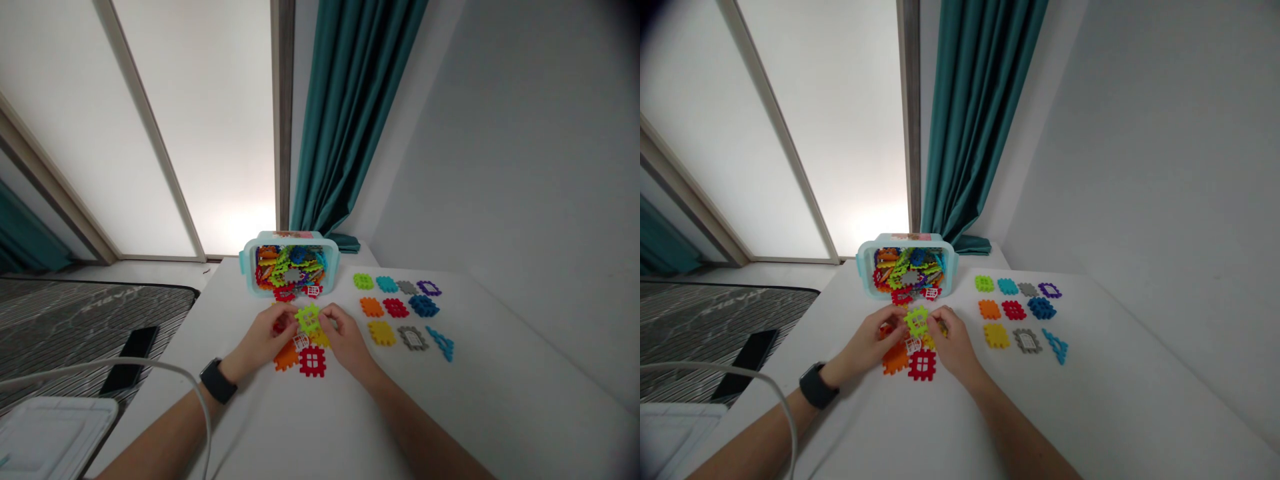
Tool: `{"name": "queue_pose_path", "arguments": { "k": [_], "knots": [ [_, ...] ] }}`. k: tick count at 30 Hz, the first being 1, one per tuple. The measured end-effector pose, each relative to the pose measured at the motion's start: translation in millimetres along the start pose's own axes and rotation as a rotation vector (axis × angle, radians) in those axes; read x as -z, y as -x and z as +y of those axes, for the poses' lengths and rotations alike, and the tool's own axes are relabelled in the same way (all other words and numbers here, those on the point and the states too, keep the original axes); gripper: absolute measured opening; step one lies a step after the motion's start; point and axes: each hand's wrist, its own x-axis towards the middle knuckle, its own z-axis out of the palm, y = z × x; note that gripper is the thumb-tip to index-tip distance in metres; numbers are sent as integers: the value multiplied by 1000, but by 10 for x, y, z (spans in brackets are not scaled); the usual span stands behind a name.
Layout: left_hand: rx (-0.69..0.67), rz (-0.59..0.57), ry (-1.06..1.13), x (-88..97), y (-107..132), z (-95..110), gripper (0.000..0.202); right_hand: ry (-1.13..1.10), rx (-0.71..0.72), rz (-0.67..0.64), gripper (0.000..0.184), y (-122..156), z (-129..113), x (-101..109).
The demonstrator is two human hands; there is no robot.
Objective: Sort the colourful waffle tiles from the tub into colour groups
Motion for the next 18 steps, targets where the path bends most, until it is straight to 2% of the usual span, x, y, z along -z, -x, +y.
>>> {"name": "queue_pose_path", "arguments": {
  "k": [4,11,16,18],
  "knots": [
    [-78,-14,-109,26,0,25,17,-35,-72,7,25,-16,10,11],
    [-276,-168,-248,55,-17,-112,30,12,17,24,25,-36,5,53],
    [-271,-114,-416,87,-7,-158,23,-18,-21,-7,22,-17,-2,37],
    [-277,-86,-468,120,-5,-151,37,-49,-56,-20,19,-3,13,19]
  ]
}}
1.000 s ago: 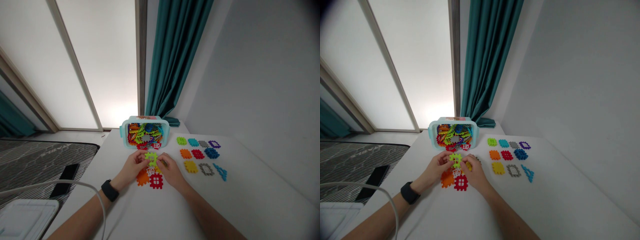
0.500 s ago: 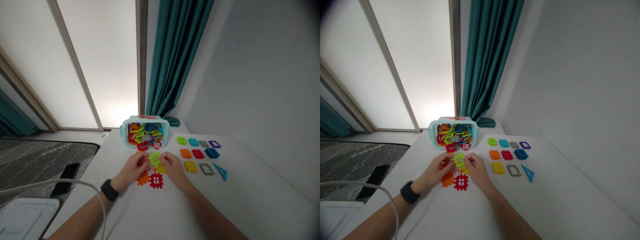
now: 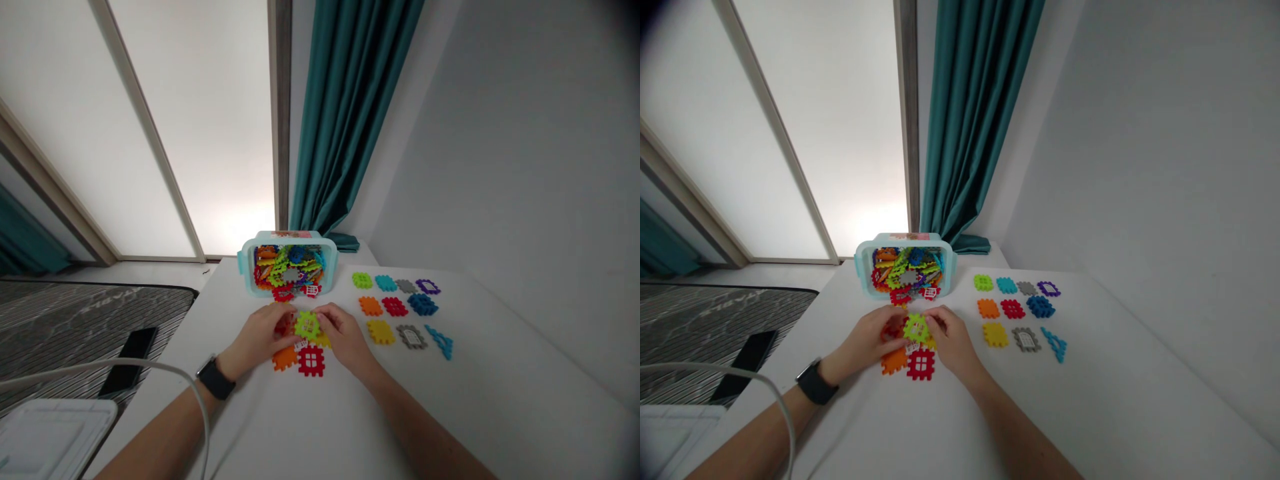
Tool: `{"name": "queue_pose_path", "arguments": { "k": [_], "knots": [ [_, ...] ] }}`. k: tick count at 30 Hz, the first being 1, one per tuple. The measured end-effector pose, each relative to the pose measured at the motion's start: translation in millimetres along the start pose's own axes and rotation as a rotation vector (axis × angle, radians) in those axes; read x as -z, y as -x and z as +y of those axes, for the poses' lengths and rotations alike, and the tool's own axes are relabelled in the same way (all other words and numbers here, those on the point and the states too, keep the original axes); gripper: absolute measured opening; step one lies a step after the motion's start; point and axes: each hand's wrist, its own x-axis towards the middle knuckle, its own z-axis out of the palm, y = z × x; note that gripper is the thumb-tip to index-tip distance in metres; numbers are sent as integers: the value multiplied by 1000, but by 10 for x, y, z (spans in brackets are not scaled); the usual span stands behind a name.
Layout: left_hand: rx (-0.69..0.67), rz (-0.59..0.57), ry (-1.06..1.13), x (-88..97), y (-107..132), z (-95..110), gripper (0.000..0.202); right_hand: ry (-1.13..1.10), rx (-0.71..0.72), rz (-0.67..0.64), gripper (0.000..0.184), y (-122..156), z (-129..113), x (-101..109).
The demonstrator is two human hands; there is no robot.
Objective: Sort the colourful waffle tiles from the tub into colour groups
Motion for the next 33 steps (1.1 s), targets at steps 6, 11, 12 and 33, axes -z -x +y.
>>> {"name": "queue_pose_path", "arguments": {
  "k": [6,11,12,33],
  "knots": [
    [-126,-51,-76,48,-2,-8,43,-77,-62,-30,18,9,70,-37],
    [-162,22,-71,48,-2,39,44,-80,-34,-34,20,15,42,-25],
    [-159,53,-62,53,-3,48,44,-61,-1,-25,22,21,22,-14],
    [-105,222,92,95,-7,40,40,292,414,-150,56,86,-119,87]
  ]
}}
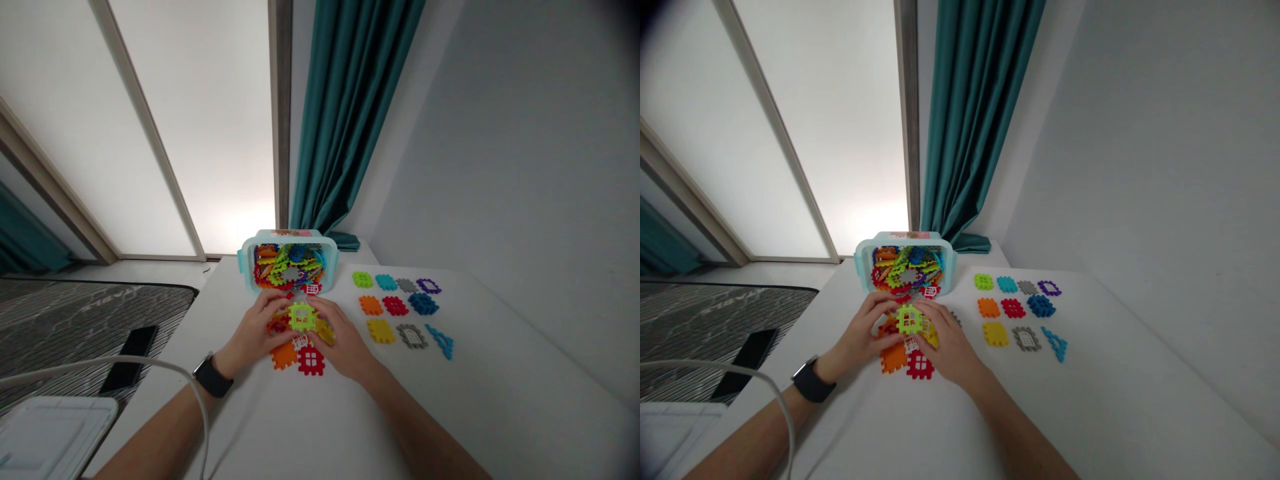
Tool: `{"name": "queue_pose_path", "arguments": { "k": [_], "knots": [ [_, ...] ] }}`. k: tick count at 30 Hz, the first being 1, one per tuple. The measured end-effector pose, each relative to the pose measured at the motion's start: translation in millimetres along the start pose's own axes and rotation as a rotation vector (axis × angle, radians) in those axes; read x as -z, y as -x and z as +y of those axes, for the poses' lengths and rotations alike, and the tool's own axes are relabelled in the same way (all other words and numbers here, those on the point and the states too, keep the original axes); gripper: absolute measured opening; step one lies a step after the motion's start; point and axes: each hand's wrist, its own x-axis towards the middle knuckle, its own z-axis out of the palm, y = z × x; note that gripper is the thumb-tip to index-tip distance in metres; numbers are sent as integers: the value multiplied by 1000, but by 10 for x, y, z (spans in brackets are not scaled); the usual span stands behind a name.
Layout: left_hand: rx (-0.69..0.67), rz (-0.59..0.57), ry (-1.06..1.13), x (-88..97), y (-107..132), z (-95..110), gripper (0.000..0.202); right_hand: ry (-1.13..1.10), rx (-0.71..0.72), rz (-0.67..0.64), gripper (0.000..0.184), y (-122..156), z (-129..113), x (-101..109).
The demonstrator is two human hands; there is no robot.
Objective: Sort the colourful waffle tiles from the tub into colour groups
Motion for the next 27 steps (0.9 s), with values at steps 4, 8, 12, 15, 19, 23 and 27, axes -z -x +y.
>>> {"name": "queue_pose_path", "arguments": {
  "k": [4,8,12,15,19,23,27],
  "knots": [
    [-2,-13,6,-17,1,-1,41,-8,11,23,53,-3,-1,-1],
    [-36,-45,29,-21,1,11,43,-54,-14,64,50,-9,-17,-3],
    [-33,-55,66,-13,5,41,19,-112,-72,83,28,-2,-34,-14],
    [135,-67,145,-46,2,81,12,-151,-199,39,11,8,-18,-56],
    [502,-73,514,-153,-25,143,25,-424,-394,73,16,-1,26,-155],
    [693,-96,825,-205,-57,188,37,-708,-531,158,29,-47,22,-217],
    [763,-100,911,-179,-67,200,41,-747,-583,183,36,-79,-22,-203]
  ]
}}
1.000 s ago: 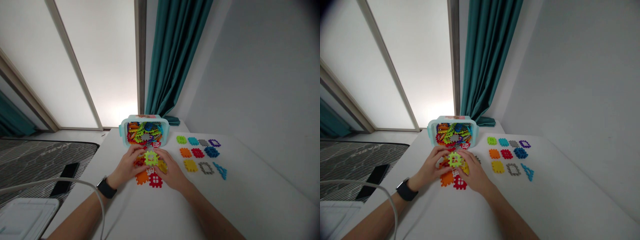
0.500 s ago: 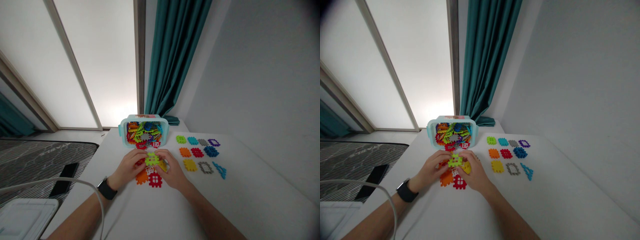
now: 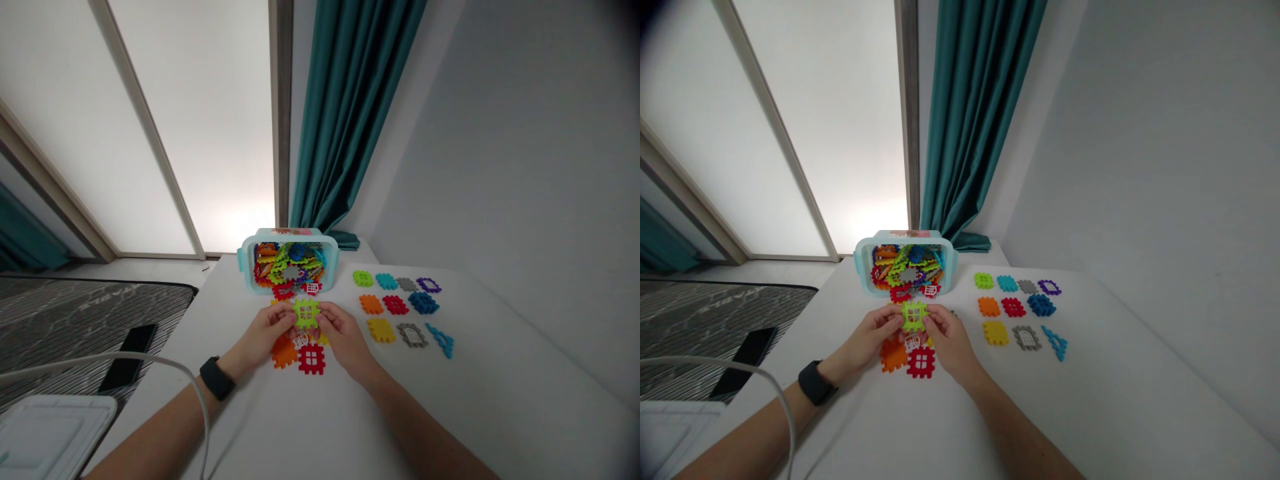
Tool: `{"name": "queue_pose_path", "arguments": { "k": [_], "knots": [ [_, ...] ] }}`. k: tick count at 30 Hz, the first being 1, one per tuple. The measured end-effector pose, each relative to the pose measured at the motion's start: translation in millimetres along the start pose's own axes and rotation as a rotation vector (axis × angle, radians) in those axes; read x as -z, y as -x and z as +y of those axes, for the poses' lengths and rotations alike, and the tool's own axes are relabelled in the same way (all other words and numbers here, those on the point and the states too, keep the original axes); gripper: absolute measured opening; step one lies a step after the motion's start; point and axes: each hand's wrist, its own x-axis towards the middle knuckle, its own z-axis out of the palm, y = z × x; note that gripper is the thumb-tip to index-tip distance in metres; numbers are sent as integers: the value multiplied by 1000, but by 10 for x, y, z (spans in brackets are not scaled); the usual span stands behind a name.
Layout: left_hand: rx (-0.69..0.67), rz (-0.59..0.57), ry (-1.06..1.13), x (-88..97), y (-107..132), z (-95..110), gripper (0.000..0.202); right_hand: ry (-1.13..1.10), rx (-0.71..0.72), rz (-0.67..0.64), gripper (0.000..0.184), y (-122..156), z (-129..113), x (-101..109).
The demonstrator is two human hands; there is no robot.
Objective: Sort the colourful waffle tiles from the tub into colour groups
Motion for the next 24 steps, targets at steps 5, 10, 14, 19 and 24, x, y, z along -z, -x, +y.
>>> {"name": "queue_pose_path", "arguments": {
  "k": [5,10,14,19,24],
  "knots": [
    [25,-13,43,27,-3,-25,40,19,15,-22,37,26,-45,5],
    [45,-18,98,16,3,-52,40,51,27,-53,39,41,-60,1],
    [25,-17,119,3,3,-42,38,81,22,-49,39,33,-44,6],
    [-90,-2,-51,-11,4,-41,38,167,14,-56,39,35,-47,42],
    [-381,84,-465,17,52,-31,22,182,91,-191,38,70,-78,54]
  ]
}}
